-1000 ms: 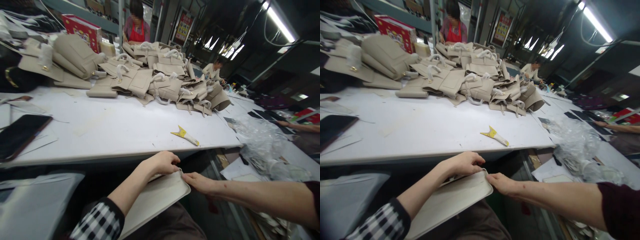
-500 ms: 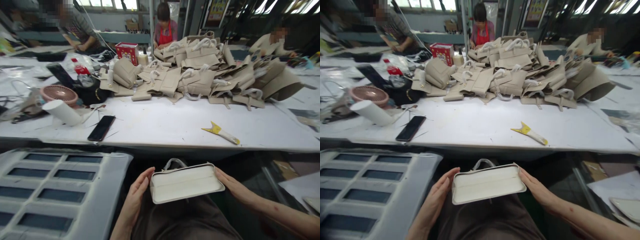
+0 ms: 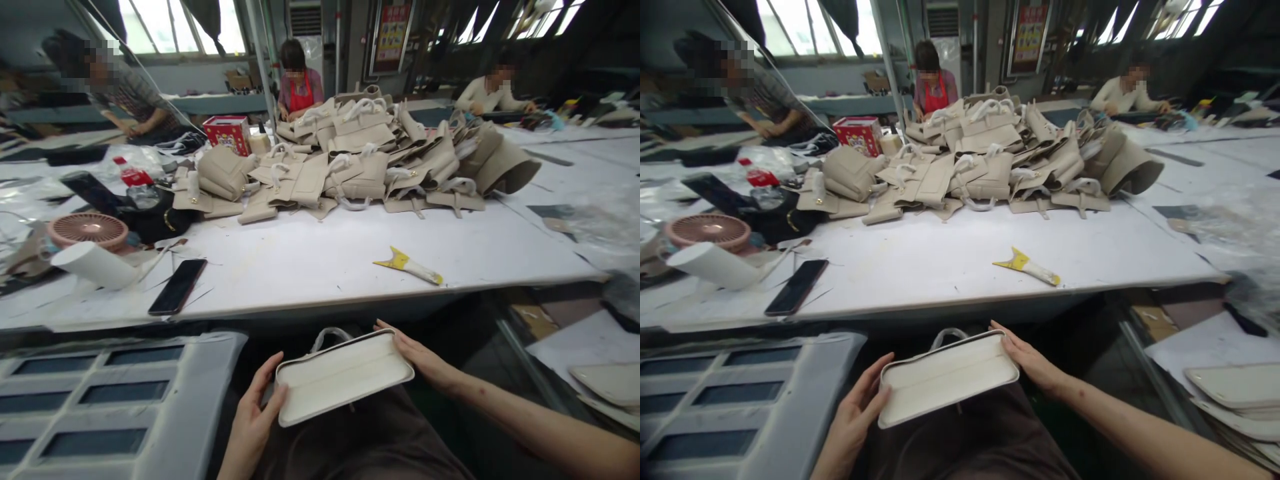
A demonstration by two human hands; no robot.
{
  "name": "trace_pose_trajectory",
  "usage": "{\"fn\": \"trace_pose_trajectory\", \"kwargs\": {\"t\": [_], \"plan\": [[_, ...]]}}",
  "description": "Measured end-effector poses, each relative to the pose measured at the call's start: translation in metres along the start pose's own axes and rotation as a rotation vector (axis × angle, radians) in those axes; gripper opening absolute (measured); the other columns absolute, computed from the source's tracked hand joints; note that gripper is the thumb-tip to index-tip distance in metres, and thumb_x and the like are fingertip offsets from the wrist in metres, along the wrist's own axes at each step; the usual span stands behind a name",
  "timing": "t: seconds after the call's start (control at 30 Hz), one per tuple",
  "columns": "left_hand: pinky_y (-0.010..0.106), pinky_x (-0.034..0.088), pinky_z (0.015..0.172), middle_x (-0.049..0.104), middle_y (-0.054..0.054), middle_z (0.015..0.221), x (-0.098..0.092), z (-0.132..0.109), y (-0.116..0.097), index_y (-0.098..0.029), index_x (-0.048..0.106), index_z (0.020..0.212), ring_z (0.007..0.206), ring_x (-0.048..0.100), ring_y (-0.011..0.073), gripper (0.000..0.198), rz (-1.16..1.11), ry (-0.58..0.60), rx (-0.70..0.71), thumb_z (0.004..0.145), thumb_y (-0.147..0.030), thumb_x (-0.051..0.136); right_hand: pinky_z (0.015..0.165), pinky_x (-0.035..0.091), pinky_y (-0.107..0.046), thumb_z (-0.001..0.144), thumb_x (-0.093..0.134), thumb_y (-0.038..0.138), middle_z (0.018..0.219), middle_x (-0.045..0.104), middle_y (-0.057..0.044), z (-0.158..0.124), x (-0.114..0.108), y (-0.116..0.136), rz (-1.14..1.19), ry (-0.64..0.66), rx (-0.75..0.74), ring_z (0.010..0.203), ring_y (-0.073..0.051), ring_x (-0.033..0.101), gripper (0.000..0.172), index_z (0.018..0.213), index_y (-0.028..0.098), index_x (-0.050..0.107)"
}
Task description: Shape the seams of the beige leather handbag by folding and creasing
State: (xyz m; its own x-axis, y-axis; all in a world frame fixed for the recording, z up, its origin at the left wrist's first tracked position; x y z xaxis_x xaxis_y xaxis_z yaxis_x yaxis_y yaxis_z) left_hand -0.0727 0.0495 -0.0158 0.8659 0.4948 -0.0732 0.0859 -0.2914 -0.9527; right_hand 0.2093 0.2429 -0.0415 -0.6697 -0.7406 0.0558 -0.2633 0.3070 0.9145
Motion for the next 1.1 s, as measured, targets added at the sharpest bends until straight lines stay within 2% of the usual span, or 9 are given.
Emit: {"fn": "trace_pose_trajectory", "kwargs": {"t": [0.1,0.2,0.33,0.47,0.63,0.77,0.87,0.97,1.1], "plan": [[0.05,0.023,0.117,0.049,0.006,0.14,-0.005,0.005,-0.03,-0.026,0.057,0.125,0.134,0.037,0.0301,0.051,0.345,-0.081,0.215,0.08,-0.049,0.067,0.117,0.027,-0.045,0.094,0.044,0.06,0.149,0.041,-0.01,0.016,0.0,0.02,-0.15,0.014,-0.099,0.137,-0.026,0.038,0.066,0.145,0.019,0.04],[0.049,0.03,0.113,0.051,0.005,0.136,0.002,0.009,-0.05,-0.028,0.055,0.126,0.129,0.042,0.0275,0.048,0.493,-0.058,0.296,0.081,-0.042,0.065,0.113,0.032,-0.047,0.091,0.055,0.053,0.137,0.055,-0.011,0.025,0.012,0.061,-0.606,-0.016,-0.333,0.129,-0.029,0.047,0.054,0.133,0.019,0.057],[0.044,0.041,0.1,0.057,0.007,0.125,0.013,0.015,-0.049,-0.023,0.054,0.123,0.112,0.052,0.0266,0.05,0.483,-0.046,0.213,0.076,-0.035,0.064,0.093,0.047,-0.039,0.095,0.052,0.037,0.116,0.066,-0.01,0.027,0.064,0.106,-1.015,0.097,-0.627,0.106,-0.025,0.059,0.03,0.112,0.018,0.068],[0.04,0.044,0.092,0.06,0.007,0.113,0.022,0.023,-0.042,-0.019,0.056,0.119,0.097,0.056,0.024,0.049,0.468,-0.052,0.162,0.071,-0.027,0.061,0.08,0.047,-0.036,0.096,0.047,0.029,0.097,0.068,-0.008,0.038,0.128,0.116,-1.262,0.271,-0.765,0.09,-0.023,0.061,0.025,0.093,0.016,0.068],[0.038,0.042,0.097,0.061,0.006,0.117,0.03,0.029,-0.044,-0.019,0.056,0.118,0.108,0.056,0.0238,0.046,0.469,0.019,0.126,0.072,-0.022,0.056,0.073,0.044,-0.038,0.086,0.051,0.02,0.09,0.068,-0.014,0.065,0.168,0.113,-1.303,0.428,-0.695,0.084,-0.027,0.062,0.019,0.085,0.009,0.067],[0.039,0.043,0.097,0.062,0.005,0.115,0.037,0.027,-0.058,-0.021,0.059,0.113,0.11,0.056,0.024,0.041,0.611,0.077,0.178,0.073,-0.016,0.051,0.069,0.045,-0.032,0.087,0.05,0.024,0.087,0.071,-0.009,0.078,0.146,0.123,-1.142,0.459,-0.532,0.078,-0.023,0.064,0.024,0.082,0.013,0.071],[0.043,0.042,0.096,0.06,0.006,0.118,0.049,0.023,-0.072,-0.022,0.062,0.113,0.115,0.053,0.0257,0.047,0.809,0.103,0.324,0.07,-0.008,0.046,0.075,0.048,-0.025,0.094,0.047,0.041,0.093,0.073,-0.004,0.09,0.099,0.12,-0.757,0.463,-0.319,0.083,-0.018,0.065,0.037,0.094,0.016,0.073],[0.045,0.043,0.095,0.057,0.007,0.121,0.072,0.022,-0.08,-0.023,0.062,0.117,0.114,0.052,0.0253,0.055,0.895,0.176,0.438,0.07,-0.003,0.041,0.08,0.051,-0.026,0.099,0.032,0.049,0.102,0.071,-0.011,0.099,0.045,0.09,-0.491,0.358,-0.11,0.088,-0.018,0.066,0.057,0.106,0.008,0.07],[0.042,0.046,0.094,0.056,0.009,0.119,0.116,0.026,-0.084,-0.021,0.061,0.121,0.109,0.053,0.024,0.05,0.84,0.322,0.546,0.079,-0.003,0.04,0.069,0.053,-0.03,0.099,0.039,0.053,0.075,0.068,-0.005,0.095,0.013,0.041,-0.469,0.202,0.021,0.069,-0.018,0.064,0.058,0.085,0.006,0.071]]}}
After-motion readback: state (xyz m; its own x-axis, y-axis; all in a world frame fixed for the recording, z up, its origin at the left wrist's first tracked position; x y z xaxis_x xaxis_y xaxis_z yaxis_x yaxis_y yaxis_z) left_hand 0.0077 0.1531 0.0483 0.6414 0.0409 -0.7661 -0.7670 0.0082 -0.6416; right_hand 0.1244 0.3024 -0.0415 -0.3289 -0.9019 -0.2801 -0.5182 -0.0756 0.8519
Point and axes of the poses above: each hand's wrist, its own z-axis towards the middle knuckle, its own x-axis out of the palm, y = z × x, the point moved 6 cm from there along z, towards the middle knuckle
